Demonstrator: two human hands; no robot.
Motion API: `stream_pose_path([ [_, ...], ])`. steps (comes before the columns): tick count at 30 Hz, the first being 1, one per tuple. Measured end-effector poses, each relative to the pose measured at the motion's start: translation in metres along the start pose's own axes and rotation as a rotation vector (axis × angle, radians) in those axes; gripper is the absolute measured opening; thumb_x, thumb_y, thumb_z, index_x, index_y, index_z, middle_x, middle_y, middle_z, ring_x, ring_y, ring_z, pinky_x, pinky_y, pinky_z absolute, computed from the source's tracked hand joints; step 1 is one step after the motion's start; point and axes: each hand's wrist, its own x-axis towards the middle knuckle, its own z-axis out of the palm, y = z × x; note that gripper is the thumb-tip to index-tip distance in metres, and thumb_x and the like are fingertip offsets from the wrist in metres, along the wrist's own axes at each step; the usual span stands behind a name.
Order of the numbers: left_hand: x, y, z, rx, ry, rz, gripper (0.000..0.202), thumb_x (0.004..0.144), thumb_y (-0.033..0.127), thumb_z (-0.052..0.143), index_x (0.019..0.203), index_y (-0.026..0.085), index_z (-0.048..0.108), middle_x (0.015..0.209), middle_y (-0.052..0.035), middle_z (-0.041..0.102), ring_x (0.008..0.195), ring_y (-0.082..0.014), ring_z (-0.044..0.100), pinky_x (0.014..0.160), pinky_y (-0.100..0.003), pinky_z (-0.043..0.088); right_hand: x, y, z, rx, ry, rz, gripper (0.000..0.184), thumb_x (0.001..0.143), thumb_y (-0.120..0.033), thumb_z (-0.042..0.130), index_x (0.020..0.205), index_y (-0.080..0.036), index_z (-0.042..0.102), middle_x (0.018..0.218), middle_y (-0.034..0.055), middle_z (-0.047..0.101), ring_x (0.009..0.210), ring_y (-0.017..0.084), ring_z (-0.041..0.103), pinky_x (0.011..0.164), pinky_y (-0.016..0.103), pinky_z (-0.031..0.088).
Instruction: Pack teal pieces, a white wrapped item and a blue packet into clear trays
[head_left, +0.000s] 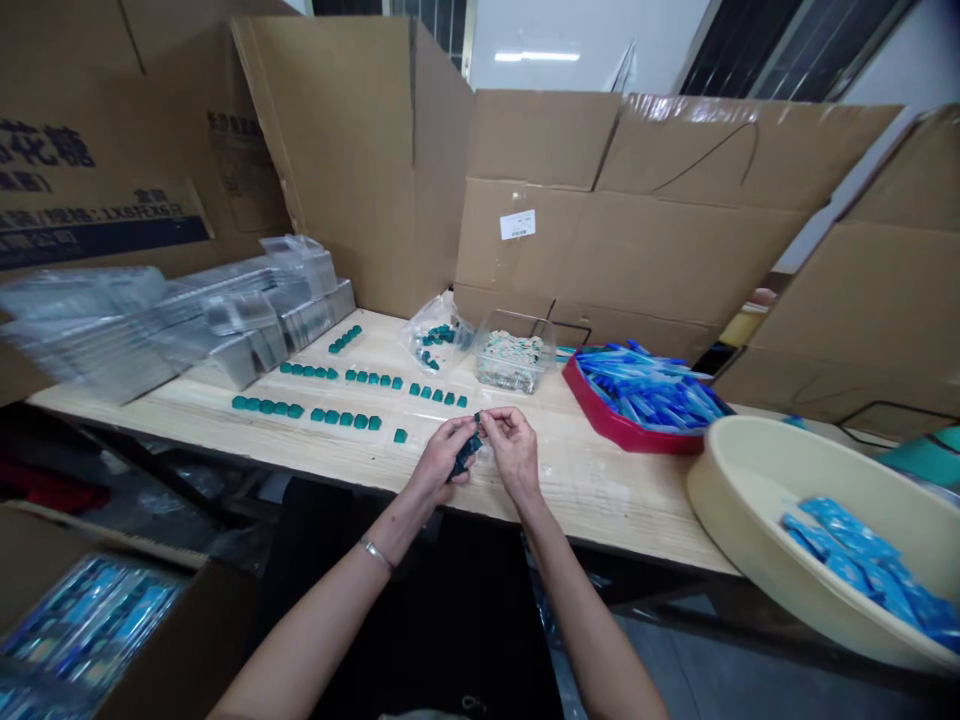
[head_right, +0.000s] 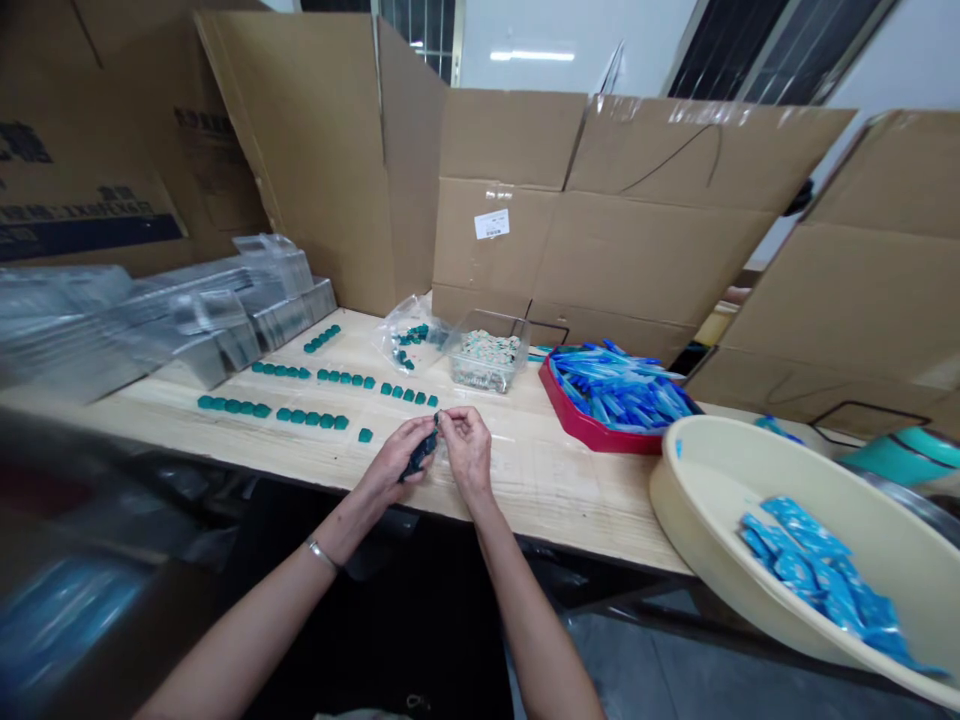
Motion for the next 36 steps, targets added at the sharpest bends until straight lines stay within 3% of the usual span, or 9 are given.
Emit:
stream_pose_path([
  [5,-0.001,0.000,0.003,0.232,0.079,0.112,0.031,0.071,0.041,0.064,0.087,0.018,0.052,0.061,0.0041,0.051,0.040,-0.0033,0.039,0.033,-0.012,0.022,-0.001,0.000,-0.009,-0.135,-0.114,-0.066,0.022,0.077,-0.036,0.059,0.089,-0.017,0.061,0.080,0.0038,0.066,0.071,0.016,0.064,0.070,0.030,0.053],
  [13,-0.002,0.001,0.003,0.176,0.034,0.044,0.026,0.073,0.042,0.059,0.080,0.020,0.047,0.052,0.0072,0.041,0.036,-0.0048,0.034,0.030,-0.012,0.015,0.000,-0.004,-0.016,-0.232,-0.197,-0.156,0.020,0.072,-0.024,0.060,0.089,-0.017,0.067,0.086,0.0049,0.064,0.074,0.015,0.062,0.074,0.029,0.053],
  [19,-0.009,0.003,-0.003,0.151,-0.020,-0.016,0.027,0.074,0.043,0.059,0.082,0.020,0.049,0.059,0.0058,0.042,0.037,-0.0032,0.033,0.029,-0.012,0.013,-0.001,-0.010,-0.022,-0.073,-0.339,0.075,0.027,0.074,-0.033,0.062,0.097,-0.020,0.069,0.093,0.0046,0.069,0.071,0.014,0.063,0.073,0.030,0.052],
  [24,-0.026,0.007,-0.014,0.126,0.001,-0.067,0.029,0.073,0.045,0.060,0.081,0.019,0.051,0.060,0.0054,0.041,0.037,-0.0025,0.034,0.029,-0.012,0.014,-0.007,-0.010,-0.018,-0.036,-0.381,0.096,0.023,0.071,-0.033,0.068,0.090,-0.021,0.071,0.090,0.0034,0.071,0.076,0.016,0.064,0.077,0.032,0.052],
  [27,-0.042,0.012,-0.029,0.070,0.029,-0.087,0.030,0.073,0.045,0.061,0.085,0.018,0.053,0.066,0.0037,0.044,0.039,-0.0023,0.036,0.029,-0.012,0.013,-0.004,-0.009,-0.009,-0.119,-0.405,-0.011,0.020,0.073,-0.033,0.066,0.089,-0.021,0.071,0.092,0.0045,0.070,0.080,0.018,0.064,0.078,0.033,0.051],
  [32,-0.069,0.019,-0.059,-0.143,0.080,-0.139,0.026,0.076,0.038,0.062,0.086,0.016,0.054,0.072,0.0022,0.046,0.043,-0.0009,0.036,0.030,-0.010,0.011,0.015,-0.001,0.019,-0.389,-0.620,-0.373,0.012,0.079,-0.024,0.062,0.086,-0.021,0.071,0.089,0.0060,0.068,0.087,0.018,0.062,0.082,0.032,0.048],
  [36,-0.078,0.023,-0.072,-0.265,0.091,-0.186,0.022,0.077,0.034,0.060,0.086,0.014,0.054,0.071,0.0018,0.047,0.043,-0.0011,0.035,0.028,-0.010,0.012,0.024,0.008,0.044,-0.598,-0.733,-0.500,0.013,0.080,-0.017,0.060,0.089,-0.016,0.070,0.086,0.0081,0.067,0.082,0.018,0.062,0.077,0.029,0.048],
])
